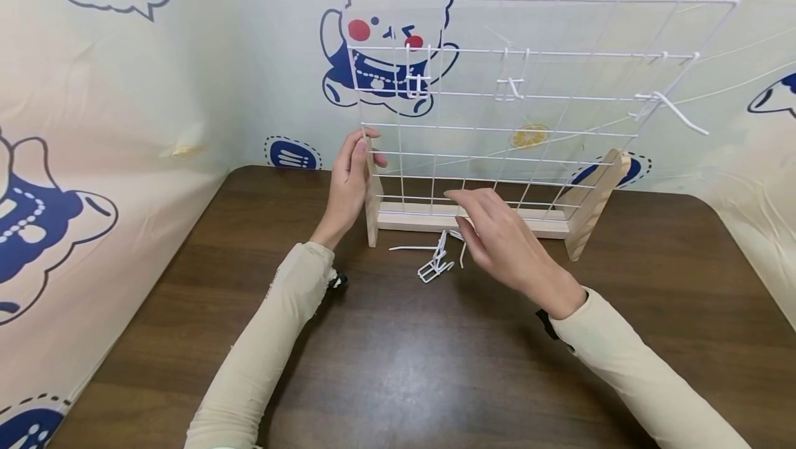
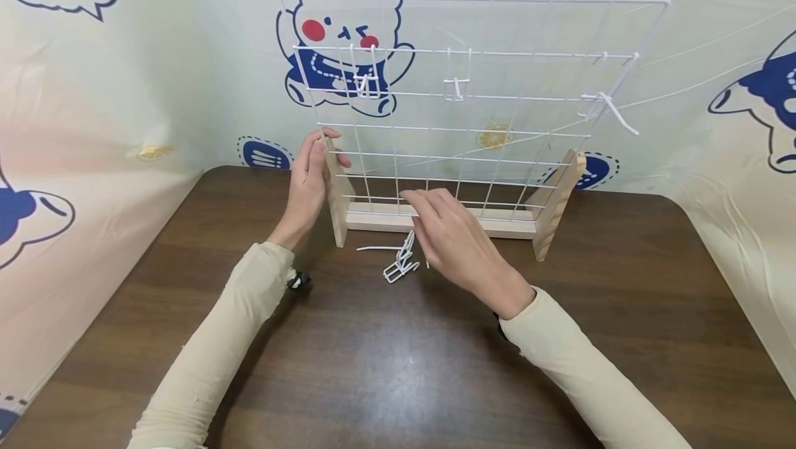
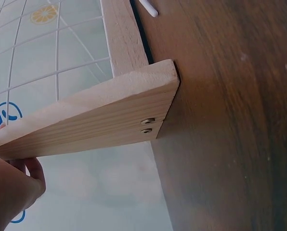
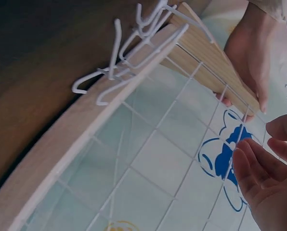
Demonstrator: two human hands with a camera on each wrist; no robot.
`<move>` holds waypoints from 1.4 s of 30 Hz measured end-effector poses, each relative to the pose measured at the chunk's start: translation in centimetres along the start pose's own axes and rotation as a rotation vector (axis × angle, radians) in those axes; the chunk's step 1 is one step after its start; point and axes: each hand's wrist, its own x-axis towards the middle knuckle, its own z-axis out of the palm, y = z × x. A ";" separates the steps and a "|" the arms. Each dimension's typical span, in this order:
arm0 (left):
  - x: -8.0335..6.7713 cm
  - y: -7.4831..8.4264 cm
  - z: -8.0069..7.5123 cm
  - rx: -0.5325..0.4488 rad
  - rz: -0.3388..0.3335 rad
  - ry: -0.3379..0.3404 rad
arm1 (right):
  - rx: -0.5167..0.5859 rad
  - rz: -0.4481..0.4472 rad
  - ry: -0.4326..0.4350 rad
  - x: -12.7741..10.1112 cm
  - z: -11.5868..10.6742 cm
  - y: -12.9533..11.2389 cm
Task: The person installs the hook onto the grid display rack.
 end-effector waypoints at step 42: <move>0.0 -0.3 0.6 0.011 0.026 0.054 | -0.044 0.317 -0.500 -3.8 3.6 1.9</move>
